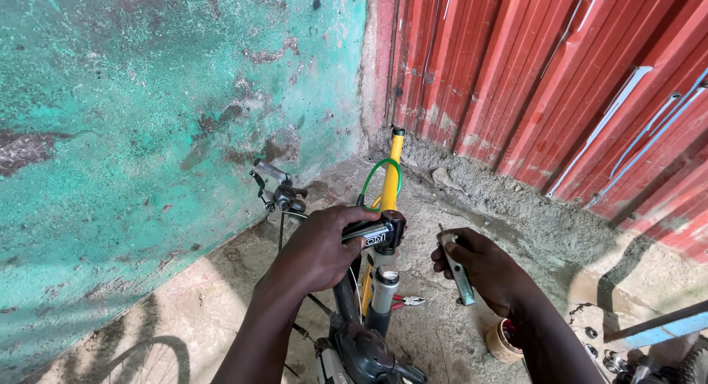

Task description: Adjusting and tightening the bicycle stem and handlebar bolts using a multi-tool

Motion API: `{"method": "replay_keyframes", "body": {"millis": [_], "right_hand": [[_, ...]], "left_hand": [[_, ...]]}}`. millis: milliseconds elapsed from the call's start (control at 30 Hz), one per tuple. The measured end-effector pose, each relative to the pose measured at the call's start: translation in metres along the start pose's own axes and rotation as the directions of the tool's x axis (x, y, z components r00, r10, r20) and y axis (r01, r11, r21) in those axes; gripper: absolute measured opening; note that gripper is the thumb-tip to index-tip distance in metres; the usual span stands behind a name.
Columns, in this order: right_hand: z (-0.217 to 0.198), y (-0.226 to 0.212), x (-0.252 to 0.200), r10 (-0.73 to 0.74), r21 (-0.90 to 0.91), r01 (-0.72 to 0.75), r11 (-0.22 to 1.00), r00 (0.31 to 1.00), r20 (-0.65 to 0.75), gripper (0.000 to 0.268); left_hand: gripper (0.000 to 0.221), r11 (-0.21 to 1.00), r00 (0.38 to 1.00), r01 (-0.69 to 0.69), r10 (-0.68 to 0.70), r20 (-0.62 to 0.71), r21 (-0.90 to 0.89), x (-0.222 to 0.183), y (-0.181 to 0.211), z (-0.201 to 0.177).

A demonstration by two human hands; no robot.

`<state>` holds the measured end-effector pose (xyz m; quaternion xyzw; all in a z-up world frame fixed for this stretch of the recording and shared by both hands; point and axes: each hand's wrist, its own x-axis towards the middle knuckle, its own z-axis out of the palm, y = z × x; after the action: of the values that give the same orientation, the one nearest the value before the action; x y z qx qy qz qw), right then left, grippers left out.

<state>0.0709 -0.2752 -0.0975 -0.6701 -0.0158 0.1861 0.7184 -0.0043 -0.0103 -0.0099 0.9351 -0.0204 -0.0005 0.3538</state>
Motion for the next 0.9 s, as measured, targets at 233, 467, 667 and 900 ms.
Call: {"method": "replay_keyframes", "body": {"millis": [233, 467, 667, 900], "right_hand": [[0.041, -0.051, -0.041, -0.255, -0.719, 0.16, 0.676, 0.967, -0.025, 0.021], [0.085, -0.067, -0.052, -0.214, -0.926, -0.189, 0.328, 0.939, -0.268, 0.024], [0.073, -0.035, -0.037, -0.576, -0.961, -0.006, 0.276, 0.799, -0.17, 0.027], [0.078, -0.043, -0.042, -0.429, -0.945, -0.124, 0.301, 0.868, -0.251, 0.027]], "left_hand": [[0.041, 1.0, 1.0, -0.021, 0.02, -0.016, -0.017, 0.003, -0.004, 0.001], [0.046, 0.995, 0.994, -0.098, 0.1, -0.055, 0.033, 0.006, -0.001, 0.004], [0.043, 0.99, 0.988, -0.142, 0.142, -0.066, 0.013, 0.01, -0.003, 0.011], [0.044, 0.996, 0.995, -0.094, 0.094, -0.032, 0.001, 0.005, 0.006, 0.005]]}}
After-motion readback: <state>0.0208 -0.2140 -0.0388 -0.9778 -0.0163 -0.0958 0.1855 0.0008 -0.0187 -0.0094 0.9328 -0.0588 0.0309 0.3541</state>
